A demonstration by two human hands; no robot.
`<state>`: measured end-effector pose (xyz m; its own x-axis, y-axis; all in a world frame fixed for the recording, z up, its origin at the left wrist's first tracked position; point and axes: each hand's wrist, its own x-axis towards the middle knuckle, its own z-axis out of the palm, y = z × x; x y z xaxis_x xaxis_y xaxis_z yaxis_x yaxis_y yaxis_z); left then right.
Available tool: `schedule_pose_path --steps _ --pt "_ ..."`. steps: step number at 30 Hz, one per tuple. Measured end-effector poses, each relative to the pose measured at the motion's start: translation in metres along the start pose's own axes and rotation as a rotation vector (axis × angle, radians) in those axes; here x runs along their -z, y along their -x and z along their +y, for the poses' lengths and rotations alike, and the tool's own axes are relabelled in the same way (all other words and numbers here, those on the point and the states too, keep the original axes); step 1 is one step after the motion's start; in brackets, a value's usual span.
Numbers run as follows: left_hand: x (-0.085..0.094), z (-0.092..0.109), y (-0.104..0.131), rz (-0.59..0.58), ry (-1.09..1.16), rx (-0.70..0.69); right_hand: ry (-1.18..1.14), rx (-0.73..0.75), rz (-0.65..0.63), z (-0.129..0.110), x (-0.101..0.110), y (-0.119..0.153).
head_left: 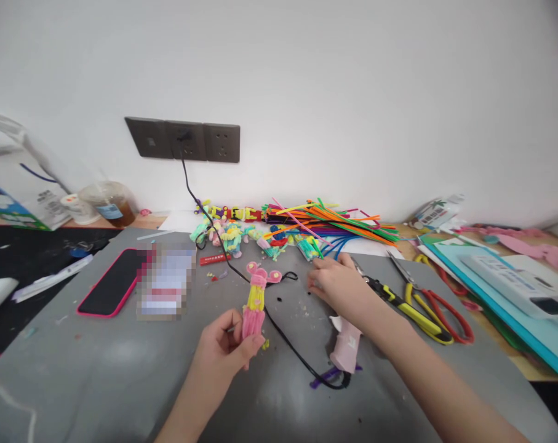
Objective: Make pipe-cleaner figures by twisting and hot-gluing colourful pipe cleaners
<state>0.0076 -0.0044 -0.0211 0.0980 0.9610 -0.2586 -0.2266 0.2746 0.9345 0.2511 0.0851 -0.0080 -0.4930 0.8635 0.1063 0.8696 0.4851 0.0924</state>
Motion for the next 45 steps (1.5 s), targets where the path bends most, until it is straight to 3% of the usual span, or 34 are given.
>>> schedule_pose_path --steps 8,17,24,28,31,34,38,45 --pt "0.004 -0.007 -0.003 -0.008 0.003 -0.057 0.044 0.05 -0.096 0.001 -0.002 -0.003" --pt "0.005 -0.006 -0.003 -0.033 -0.025 -0.051 0.003 0.043 -0.07 0.004 -0.005 -0.002" --pt "0.004 -0.01 -0.005 -0.063 -0.03 -0.066 -0.167 0.01 -0.027 0.013 0.028 0.009" --pt "-0.001 -0.013 -0.005 -0.05 -0.064 -0.1 -0.406 0.011 0.054 -0.009 0.059 0.018" --pt "-0.002 -0.014 -0.005 -0.073 -0.103 -0.124 -0.458 0.01 0.113 -0.034 0.07 0.022" --pt "-0.002 -0.014 -0.005 -0.109 -0.17 -0.127 -0.445 0.021 0.207 -0.055 0.067 0.022" --pt "-0.002 -0.009 -0.003 -0.063 -0.269 -0.161 -0.446 -0.006 0.325 -0.067 0.059 0.021" --pt "-0.007 -0.003 -0.004 -0.036 -0.343 -0.195 -0.515 -0.056 0.336 -0.077 0.058 0.019"
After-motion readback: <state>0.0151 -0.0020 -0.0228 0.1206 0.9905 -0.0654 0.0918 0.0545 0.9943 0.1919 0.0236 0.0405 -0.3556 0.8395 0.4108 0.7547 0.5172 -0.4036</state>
